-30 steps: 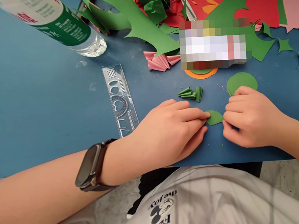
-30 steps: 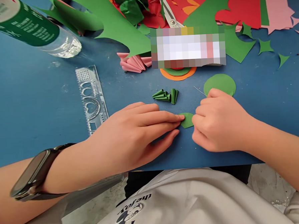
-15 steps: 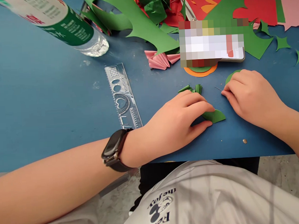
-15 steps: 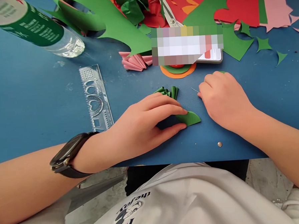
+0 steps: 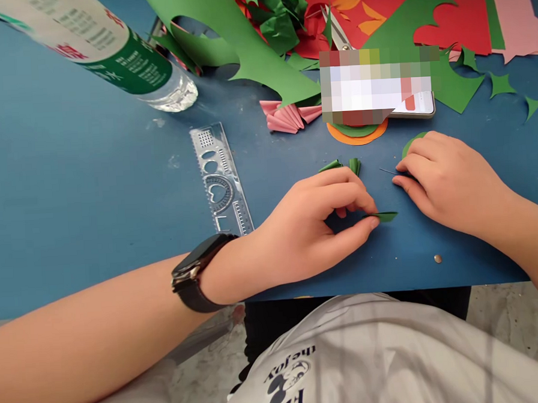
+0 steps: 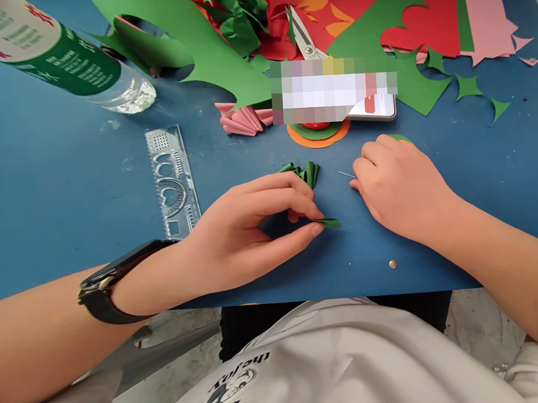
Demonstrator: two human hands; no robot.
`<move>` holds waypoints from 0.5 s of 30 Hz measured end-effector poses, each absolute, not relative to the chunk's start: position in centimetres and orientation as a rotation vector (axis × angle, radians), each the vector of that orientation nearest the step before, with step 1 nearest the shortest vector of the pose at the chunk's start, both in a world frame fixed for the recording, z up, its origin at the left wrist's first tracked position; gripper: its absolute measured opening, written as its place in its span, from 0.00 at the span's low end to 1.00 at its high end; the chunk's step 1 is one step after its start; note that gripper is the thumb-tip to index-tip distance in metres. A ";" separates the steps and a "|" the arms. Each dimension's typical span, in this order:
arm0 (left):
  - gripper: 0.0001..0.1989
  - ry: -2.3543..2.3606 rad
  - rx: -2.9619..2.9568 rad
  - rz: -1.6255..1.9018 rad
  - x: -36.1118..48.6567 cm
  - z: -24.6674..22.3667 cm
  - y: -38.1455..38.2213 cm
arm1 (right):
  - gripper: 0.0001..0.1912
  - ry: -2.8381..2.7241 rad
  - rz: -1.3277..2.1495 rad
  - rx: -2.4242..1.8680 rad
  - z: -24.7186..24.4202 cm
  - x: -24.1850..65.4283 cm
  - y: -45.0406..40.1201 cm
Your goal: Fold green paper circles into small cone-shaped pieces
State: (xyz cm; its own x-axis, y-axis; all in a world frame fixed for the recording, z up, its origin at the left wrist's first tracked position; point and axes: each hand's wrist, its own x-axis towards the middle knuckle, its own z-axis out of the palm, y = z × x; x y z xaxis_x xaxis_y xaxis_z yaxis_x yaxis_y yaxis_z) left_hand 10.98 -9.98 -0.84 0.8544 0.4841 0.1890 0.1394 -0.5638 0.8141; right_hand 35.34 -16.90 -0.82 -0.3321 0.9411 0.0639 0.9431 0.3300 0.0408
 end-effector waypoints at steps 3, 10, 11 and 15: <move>0.03 0.485 2.125 0.520 11.0 -0.8 -10.0 | 0.17 -2.557 -0.060 -1.854 -0.6 34.9 -16.7; 0.07 0.644 1.841 0.427 11.1 -0.4 -10.2 | 0.20 -2.586 -0.059 -1.961 -0.2 33.2 -16.7; 0.08 0.658 1.801 0.426 11.1 -0.5 -10.2 | 0.20 -2.592 -0.044 -1.968 -0.2 33.1 -16.7; 0.11 0.686 1.648 0.439 11.3 -0.8 -10.0 | 0.16 -2.595 0.051 -1.979 -0.3 33.1 -16.8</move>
State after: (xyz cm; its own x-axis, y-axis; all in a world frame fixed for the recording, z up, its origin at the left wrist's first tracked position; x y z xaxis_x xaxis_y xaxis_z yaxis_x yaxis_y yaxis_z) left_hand 11.31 -10.01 -0.82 0.7517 0.6534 -0.0893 0.1926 -0.0881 0.9773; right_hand 33.10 -16.80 -0.32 -0.2602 0.9586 -0.1157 0.9624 0.2671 0.0490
